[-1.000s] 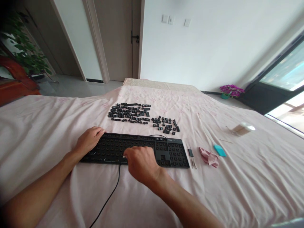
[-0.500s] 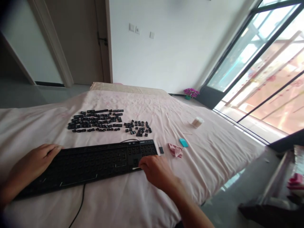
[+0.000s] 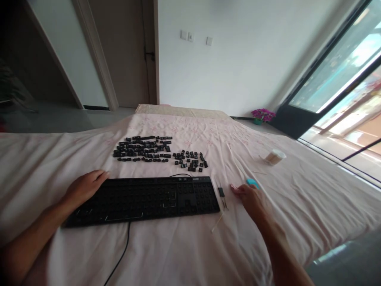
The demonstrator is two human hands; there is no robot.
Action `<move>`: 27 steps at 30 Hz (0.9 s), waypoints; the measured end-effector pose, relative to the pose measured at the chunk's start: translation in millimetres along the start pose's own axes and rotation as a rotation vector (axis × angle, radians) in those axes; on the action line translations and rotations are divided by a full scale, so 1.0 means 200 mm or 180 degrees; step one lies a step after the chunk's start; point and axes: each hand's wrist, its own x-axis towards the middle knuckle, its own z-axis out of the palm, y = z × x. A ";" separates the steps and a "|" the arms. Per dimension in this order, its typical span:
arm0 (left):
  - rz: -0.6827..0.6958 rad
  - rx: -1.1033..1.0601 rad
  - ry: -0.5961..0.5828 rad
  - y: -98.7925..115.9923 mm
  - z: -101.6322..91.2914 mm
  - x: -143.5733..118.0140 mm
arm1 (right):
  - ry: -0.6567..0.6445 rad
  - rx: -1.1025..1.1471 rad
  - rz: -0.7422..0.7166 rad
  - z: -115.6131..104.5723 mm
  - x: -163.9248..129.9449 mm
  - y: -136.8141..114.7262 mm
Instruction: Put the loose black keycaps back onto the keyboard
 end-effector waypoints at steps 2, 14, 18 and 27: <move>-0.0022 -0.0111 -0.0091 0.00 -0.01 0.03 | 0.0175 0.0459 -0.0022 -0.04 0.03 -0.13; -0.0197 -0.0453 0.0712 0.07 -0.12 0.01 | -0.0689 0.1219 -0.3509 -0.06 -0.21 -1.68; -0.0114 -0.0319 0.0873 0.10 -0.15 0.00 | -0.1212 0.0952 -0.3721 -0.11 -0.19 -1.41; -0.0077 -0.0113 0.0902 0.12 -0.17 -0.01 | -0.0443 0.1043 -0.3025 -0.17 -0.08 -1.45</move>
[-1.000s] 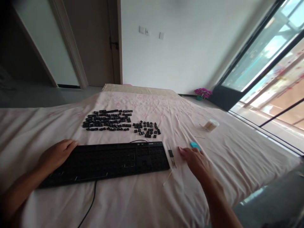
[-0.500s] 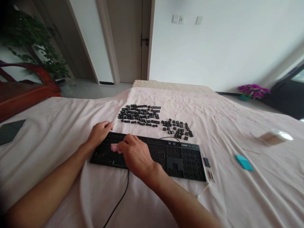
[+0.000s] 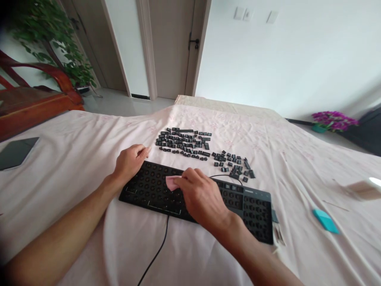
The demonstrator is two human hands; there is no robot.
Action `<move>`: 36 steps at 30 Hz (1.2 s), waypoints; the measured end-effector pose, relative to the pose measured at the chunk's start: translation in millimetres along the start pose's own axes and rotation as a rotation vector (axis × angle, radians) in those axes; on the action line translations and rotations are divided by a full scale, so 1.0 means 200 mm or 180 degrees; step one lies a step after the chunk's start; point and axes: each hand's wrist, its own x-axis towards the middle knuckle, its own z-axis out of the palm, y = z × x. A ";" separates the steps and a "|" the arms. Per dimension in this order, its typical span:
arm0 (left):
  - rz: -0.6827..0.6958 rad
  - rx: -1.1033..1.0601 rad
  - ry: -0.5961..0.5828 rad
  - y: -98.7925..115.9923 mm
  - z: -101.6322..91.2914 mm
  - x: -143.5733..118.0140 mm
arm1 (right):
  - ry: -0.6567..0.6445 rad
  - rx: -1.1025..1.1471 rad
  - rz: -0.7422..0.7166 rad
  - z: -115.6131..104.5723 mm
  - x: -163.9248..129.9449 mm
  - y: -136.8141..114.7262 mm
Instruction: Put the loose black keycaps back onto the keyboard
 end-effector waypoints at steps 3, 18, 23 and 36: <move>-0.0026 0.0071 -0.0019 -0.01 0.00 0.00 | -0.0303 0.0109 -0.0095 0.04 -0.05 0.03; -0.0143 0.0380 0.0161 0.00 -0.01 -0.02 | -0.0568 0.1239 0.0474 -0.02 -0.28 0.15; 0.0023 0.0490 0.0391 0.01 -0.03 -0.02 | 0.0153 0.1196 0.0606 -0.11 -0.32 0.14; -0.0081 0.0832 0.0370 0.01 -0.05 -0.02 | 0.0311 0.0777 0.0353 0.10 -0.18 -0.08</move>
